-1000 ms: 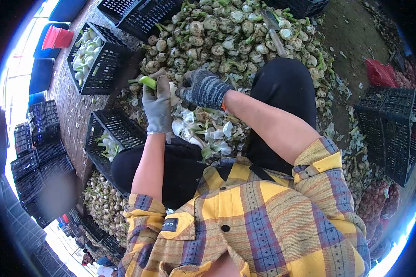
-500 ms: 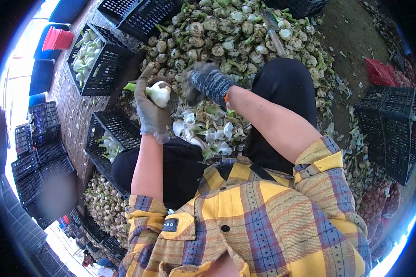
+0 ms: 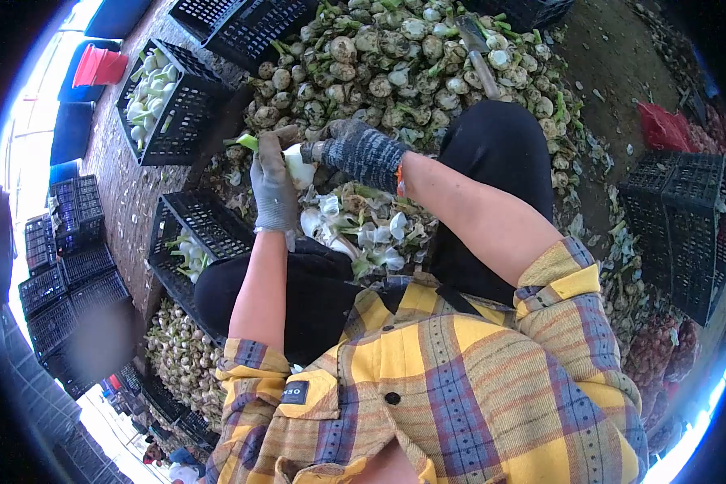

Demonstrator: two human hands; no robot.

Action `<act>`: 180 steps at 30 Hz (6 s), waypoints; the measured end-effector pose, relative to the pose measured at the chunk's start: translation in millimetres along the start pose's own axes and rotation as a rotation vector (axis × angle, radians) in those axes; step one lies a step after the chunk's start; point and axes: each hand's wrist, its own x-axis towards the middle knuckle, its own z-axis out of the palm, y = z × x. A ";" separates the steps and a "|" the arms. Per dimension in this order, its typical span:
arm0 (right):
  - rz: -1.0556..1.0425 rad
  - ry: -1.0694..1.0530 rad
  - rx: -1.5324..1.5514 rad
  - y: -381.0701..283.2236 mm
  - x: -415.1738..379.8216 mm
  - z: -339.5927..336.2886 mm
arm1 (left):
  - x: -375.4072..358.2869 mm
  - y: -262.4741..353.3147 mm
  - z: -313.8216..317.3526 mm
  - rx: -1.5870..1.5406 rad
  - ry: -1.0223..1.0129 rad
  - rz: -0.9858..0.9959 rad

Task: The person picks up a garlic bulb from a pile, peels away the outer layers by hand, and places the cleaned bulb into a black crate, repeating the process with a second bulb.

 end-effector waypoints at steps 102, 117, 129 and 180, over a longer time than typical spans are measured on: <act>-0.026 -0.211 0.697 -29.8 -60.6 -29.4 | -64.5 112.3 -213.7 -0.645 0.063 0.137; 0.147 -0.147 0.208 -29.3 -6.5 -43.7 | -445.2 -126.4 -344.1 -0.250 1.527 -0.724; 0.129 0.279 0.469 -41.3 -49.7 -40.9 | -317.2 -90.7 -347.1 0.397 1.245 -0.367; -0.152 0.082 -0.475 -64.5 2.2 -1.3 | 43.1 85.1 -11.6 0.432 -0.476 0.180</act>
